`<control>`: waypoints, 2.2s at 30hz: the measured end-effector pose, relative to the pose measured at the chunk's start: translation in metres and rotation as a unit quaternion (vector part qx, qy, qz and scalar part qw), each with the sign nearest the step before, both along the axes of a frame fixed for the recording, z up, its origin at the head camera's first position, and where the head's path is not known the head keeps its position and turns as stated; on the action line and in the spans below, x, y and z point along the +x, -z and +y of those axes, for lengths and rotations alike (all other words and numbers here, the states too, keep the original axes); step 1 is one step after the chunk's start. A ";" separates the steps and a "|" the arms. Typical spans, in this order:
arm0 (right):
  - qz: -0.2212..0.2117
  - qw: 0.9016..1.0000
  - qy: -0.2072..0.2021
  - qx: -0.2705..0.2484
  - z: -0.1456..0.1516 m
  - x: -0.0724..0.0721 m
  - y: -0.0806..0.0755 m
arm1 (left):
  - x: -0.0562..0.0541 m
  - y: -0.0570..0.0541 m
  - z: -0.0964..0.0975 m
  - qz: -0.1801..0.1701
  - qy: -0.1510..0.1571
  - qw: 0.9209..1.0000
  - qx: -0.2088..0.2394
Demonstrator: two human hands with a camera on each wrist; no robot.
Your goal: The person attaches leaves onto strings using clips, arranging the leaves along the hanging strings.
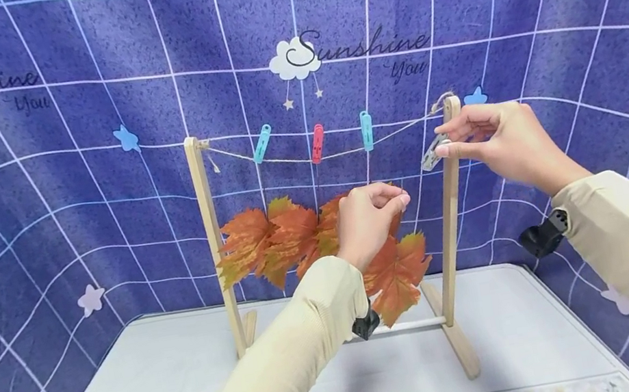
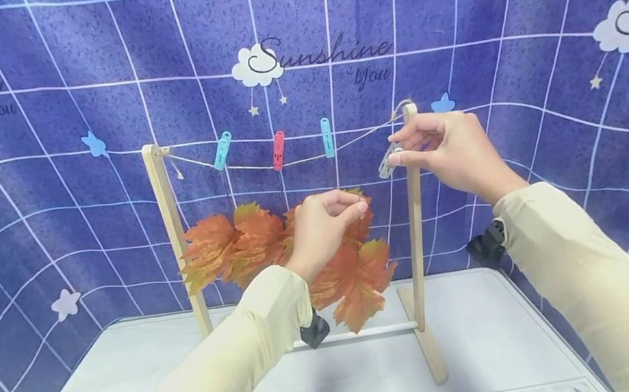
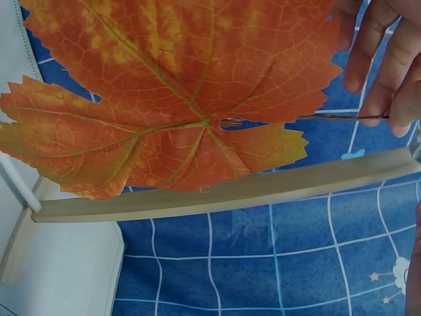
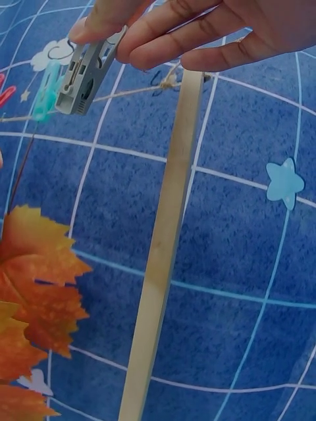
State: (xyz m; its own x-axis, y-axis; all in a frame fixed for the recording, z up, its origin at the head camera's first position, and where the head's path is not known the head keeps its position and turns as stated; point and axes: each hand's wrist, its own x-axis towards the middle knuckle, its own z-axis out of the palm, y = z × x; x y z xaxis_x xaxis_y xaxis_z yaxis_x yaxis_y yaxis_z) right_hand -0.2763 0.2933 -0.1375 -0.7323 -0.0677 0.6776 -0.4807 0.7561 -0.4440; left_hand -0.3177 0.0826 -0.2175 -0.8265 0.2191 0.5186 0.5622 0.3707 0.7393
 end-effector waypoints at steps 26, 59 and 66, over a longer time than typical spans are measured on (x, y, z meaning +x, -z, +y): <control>0.043 0.999 0.010 0.024 -0.004 -0.012 -0.029 | -0.019 -0.028 0.035 0.030 -0.092 0.995 -0.014; 0.040 0.998 0.011 0.053 -0.013 -0.038 -0.043 | -0.045 -0.043 0.061 0.039 -0.136 0.989 0.032; 0.026 0.997 0.013 0.066 -0.016 -0.041 -0.047 | -0.045 -0.043 0.061 0.039 -0.135 0.990 0.034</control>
